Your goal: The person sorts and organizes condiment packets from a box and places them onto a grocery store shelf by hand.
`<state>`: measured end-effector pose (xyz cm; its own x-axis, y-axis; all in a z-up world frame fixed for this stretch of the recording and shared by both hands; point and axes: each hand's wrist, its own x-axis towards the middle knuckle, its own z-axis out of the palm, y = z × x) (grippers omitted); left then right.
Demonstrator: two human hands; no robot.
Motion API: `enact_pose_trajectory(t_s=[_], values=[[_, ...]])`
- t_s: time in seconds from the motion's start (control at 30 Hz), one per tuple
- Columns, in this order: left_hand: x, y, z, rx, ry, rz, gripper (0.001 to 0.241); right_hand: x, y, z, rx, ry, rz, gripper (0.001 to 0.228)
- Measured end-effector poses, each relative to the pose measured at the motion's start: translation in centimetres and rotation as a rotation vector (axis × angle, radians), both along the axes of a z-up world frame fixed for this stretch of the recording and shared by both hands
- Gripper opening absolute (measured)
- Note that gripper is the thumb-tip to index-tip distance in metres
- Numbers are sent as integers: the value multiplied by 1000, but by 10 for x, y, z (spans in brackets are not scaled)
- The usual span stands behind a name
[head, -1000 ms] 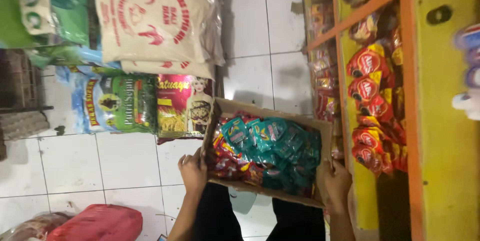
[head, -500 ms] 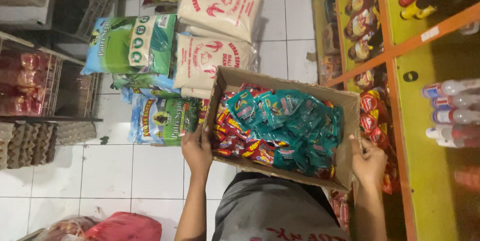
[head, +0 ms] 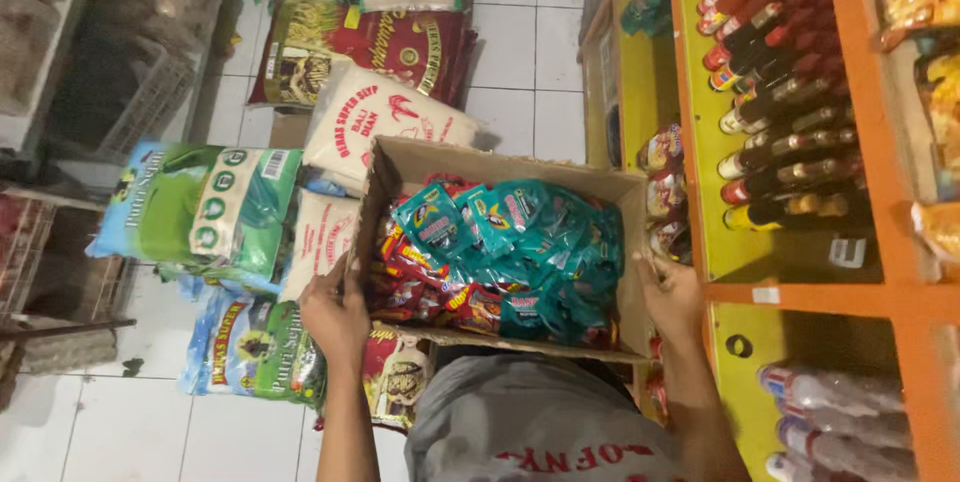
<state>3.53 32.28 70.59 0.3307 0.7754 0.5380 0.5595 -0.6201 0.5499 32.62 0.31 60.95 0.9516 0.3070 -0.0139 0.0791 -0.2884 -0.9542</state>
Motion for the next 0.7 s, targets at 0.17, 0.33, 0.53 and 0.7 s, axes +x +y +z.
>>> enact_pose_trajectory(t_s=[0.17,0.33,0.53,0.7], values=[[92,52,19,-87,-110,-24,26,109,58,37,-96,-140,6,35],[184,120,26,-236,-114,97,29,199,125,62,-313,-129,4,29],[270,196,56,-253,-219,130,31,310,215,100,-202,-253,48,28],[342,265,88,-187,-199,204,28,409,304,127,-160,-287,168,40]])
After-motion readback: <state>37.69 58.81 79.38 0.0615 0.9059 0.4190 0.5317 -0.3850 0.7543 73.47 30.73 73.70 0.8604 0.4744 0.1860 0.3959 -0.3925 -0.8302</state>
